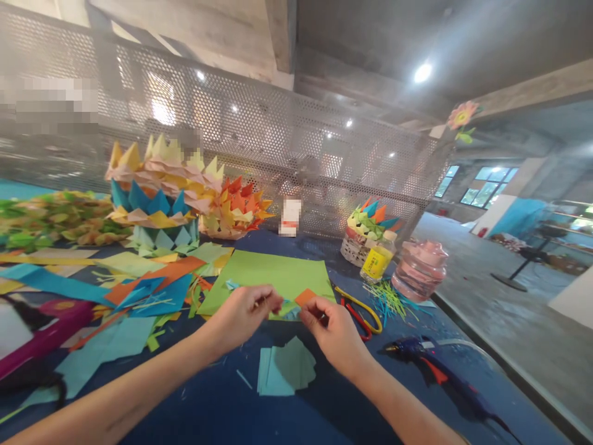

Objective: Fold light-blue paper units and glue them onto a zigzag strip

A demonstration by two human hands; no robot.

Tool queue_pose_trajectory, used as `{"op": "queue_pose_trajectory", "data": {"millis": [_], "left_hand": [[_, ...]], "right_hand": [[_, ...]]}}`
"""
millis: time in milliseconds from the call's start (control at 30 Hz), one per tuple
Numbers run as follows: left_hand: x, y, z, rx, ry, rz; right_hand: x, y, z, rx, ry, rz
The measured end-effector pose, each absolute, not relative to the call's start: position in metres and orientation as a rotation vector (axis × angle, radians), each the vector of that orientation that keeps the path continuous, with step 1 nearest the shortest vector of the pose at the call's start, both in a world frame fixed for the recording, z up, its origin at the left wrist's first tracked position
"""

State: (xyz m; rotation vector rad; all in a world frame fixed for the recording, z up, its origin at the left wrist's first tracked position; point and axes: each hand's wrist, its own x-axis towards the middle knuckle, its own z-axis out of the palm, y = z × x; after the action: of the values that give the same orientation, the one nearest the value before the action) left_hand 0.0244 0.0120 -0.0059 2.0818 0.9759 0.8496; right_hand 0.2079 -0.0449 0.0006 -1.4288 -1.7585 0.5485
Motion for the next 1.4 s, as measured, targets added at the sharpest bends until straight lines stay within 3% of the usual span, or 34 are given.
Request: {"op": "queue_pose_trajectory", "data": {"millis": [167,433,700,867,1000,1100,1400], "left_hand": [[0.012,0.03,-0.007,2.347,1.071,1.015],[0.016,0.033,-0.024,2.686,0.873,0.76],[0.023,0.039,-0.036,2.744,0.809,0.852],[0.028,0.038,-0.035,2.742,0.848,0.902],[0.028,0.036,-0.035,2.864,0.785,0.831],[0.028,0.037,-0.037,2.913,0.759,0.786],[0.028,0.041,-0.041,2.814,0.887,0.808]], "right_hand": [[0.215,-0.041,-0.002,-1.576,-1.894,0.354],[0.217,-0.044,-0.008,-1.702,-2.037,0.128],[0.234,-0.07,0.024,-1.632,-1.966,0.061],[0.295,-0.122,0.034,-1.889,-1.771,-0.116],[0.356,-0.159,0.021,-2.376,-1.501,-0.356],[0.381,-0.171,0.008,-2.581,-1.448,-0.225],[0.396,-0.161,-0.004,-2.48,-1.661,0.031]]}}
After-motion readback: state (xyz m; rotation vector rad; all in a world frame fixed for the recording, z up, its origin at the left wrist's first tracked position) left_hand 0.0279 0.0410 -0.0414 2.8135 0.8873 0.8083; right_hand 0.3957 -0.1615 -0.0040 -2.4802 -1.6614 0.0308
